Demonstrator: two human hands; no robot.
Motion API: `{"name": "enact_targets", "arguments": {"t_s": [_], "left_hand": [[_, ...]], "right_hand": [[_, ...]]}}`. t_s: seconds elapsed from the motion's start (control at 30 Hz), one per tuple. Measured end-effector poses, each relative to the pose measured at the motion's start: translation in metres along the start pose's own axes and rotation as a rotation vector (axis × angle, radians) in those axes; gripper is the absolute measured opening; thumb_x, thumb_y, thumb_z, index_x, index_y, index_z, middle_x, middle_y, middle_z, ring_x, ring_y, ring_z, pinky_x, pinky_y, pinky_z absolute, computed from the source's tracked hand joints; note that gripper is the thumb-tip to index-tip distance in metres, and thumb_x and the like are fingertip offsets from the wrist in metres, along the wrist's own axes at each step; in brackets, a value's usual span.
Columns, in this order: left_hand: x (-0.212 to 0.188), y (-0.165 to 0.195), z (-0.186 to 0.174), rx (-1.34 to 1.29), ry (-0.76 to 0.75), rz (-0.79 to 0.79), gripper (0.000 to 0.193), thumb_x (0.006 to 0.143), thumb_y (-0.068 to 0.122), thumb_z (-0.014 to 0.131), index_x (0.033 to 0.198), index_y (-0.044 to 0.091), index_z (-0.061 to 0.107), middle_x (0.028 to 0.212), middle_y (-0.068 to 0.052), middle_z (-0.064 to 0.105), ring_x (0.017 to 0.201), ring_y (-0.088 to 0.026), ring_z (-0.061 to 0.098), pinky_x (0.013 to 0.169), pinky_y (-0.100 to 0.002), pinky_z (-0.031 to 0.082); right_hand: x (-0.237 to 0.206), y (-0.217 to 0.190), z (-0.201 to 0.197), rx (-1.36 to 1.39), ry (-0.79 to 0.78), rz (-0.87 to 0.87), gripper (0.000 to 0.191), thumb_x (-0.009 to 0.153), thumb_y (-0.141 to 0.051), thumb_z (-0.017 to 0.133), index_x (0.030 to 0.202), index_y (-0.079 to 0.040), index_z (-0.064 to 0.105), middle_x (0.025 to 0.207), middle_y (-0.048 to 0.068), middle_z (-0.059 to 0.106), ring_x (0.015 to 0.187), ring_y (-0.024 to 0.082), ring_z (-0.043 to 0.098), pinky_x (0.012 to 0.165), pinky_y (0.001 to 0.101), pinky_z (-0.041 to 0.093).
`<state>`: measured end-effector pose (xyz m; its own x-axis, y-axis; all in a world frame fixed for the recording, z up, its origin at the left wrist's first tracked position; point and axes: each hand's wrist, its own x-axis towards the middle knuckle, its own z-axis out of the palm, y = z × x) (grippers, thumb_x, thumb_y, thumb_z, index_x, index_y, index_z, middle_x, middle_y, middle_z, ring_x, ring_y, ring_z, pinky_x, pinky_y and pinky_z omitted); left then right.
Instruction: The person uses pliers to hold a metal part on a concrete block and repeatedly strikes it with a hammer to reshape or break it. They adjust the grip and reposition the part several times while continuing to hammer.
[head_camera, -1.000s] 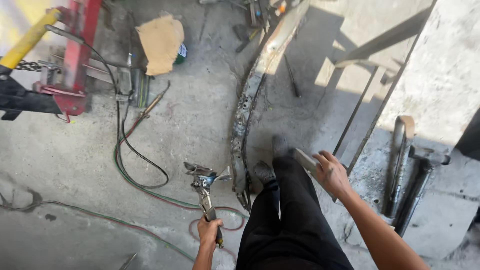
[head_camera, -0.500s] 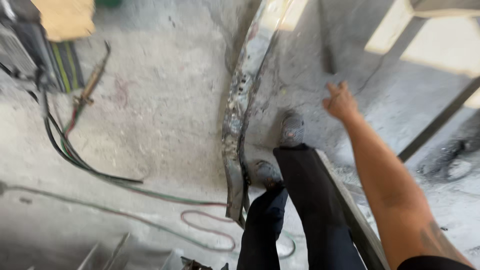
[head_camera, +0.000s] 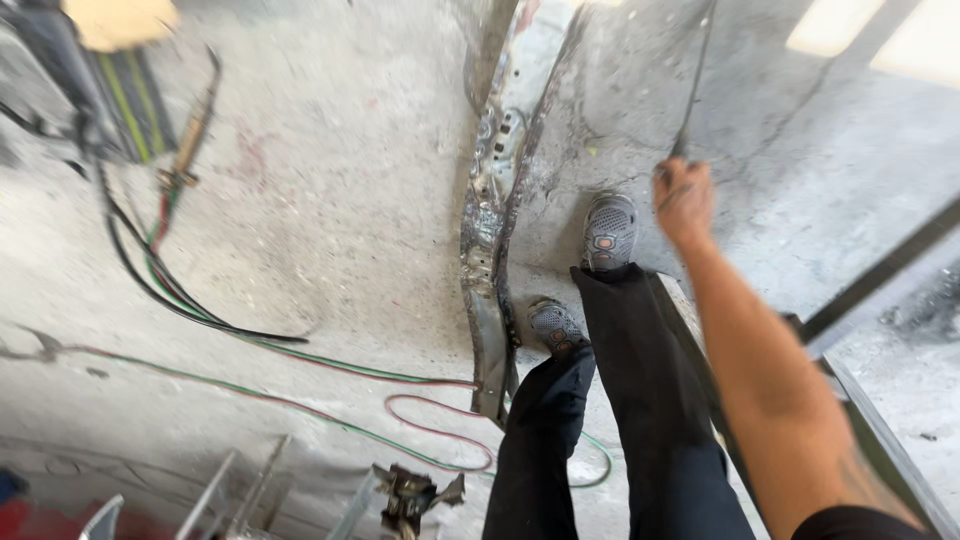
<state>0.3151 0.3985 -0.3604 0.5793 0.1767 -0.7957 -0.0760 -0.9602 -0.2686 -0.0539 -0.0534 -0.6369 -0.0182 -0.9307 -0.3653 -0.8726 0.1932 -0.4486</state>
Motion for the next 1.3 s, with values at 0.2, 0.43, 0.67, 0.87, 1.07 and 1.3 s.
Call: {"name": "enact_targets", "arguments": {"t_s": [0.2,0.43,0.67,0.87,1.07,1.3], "left_hand": [[-0.032,0.016,-0.04,0.164,0.08,0.353,0.046,0.06,0.009,0.084,0.102,-0.002,0.067,0.092,-0.02,0.072,0.087,-0.037,0.068,0.08,-0.045,0.053],[-0.126,0.026,-0.053,0.057,-0.088,0.865,0.041,0.067,-0.002,0.075,0.107,-0.001,0.065,0.09,-0.014,0.072,0.08,-0.024,0.066,0.076,-0.038,0.054],[-0.238,0.069,-0.003,0.151,-0.438,1.285,0.048,0.069,0.001,0.07,0.116,0.001,0.066,0.096,-0.009,0.074,0.085,-0.018,0.069,0.08,-0.032,0.056],[-0.285,0.072,0.105,0.199,-0.457,1.298,0.046,0.063,0.003,0.076,0.107,0.002,0.066,0.092,-0.013,0.076,0.083,-0.02,0.072,0.078,-0.031,0.055],[-0.284,0.066,0.171,0.258,-0.287,1.474,0.036,0.063,0.004,0.078,0.094,0.001,0.061,0.088,-0.018,0.07,0.086,-0.035,0.068,0.078,-0.043,0.053],[-0.293,0.053,0.198,0.217,-0.09,1.38,0.033,0.07,0.001,0.074,0.098,0.003,0.057,0.094,-0.019,0.064,0.091,-0.041,0.065,0.08,-0.049,0.051]], "right_hand": [[-0.148,-0.107,-0.107,1.077,-0.096,0.71,0.042,0.097,-0.008,0.049,0.138,-0.004,0.042,0.088,0.017,0.063,0.061,0.021,0.065,0.054,0.0381,0.059],[-0.402,-0.108,-0.314,0.998,-0.199,0.54,0.052,0.093,-0.013,0.043,0.141,-0.006,0.06,0.092,0.007,0.069,0.07,0.014,0.06,0.064,0.0319,0.052],[-0.596,-0.06,-0.483,0.715,-0.049,0.743,0.047,0.096,-0.029,0.061,0.137,-0.006,0.063,0.077,0.006,0.061,0.056,0.013,0.048,0.046,0.031,0.038],[-0.67,-0.029,-0.529,0.275,-0.092,0.826,0.041,0.098,-0.027,0.064,0.13,-0.002,0.066,0.079,0.014,0.07,0.059,0.017,0.057,0.051,0.0368,0.044],[-0.688,-0.004,-0.578,-0.021,-0.137,0.394,0.044,0.093,-0.02,0.067,0.135,-0.008,0.065,0.084,0.011,0.069,0.062,0.019,0.063,0.056,0.0369,0.052],[-0.642,0.069,-0.606,-0.17,-0.366,0.112,0.041,0.093,-0.023,0.07,0.134,-0.017,0.067,0.077,0.006,0.067,0.055,0.021,0.063,0.049,0.036,0.053]]}}
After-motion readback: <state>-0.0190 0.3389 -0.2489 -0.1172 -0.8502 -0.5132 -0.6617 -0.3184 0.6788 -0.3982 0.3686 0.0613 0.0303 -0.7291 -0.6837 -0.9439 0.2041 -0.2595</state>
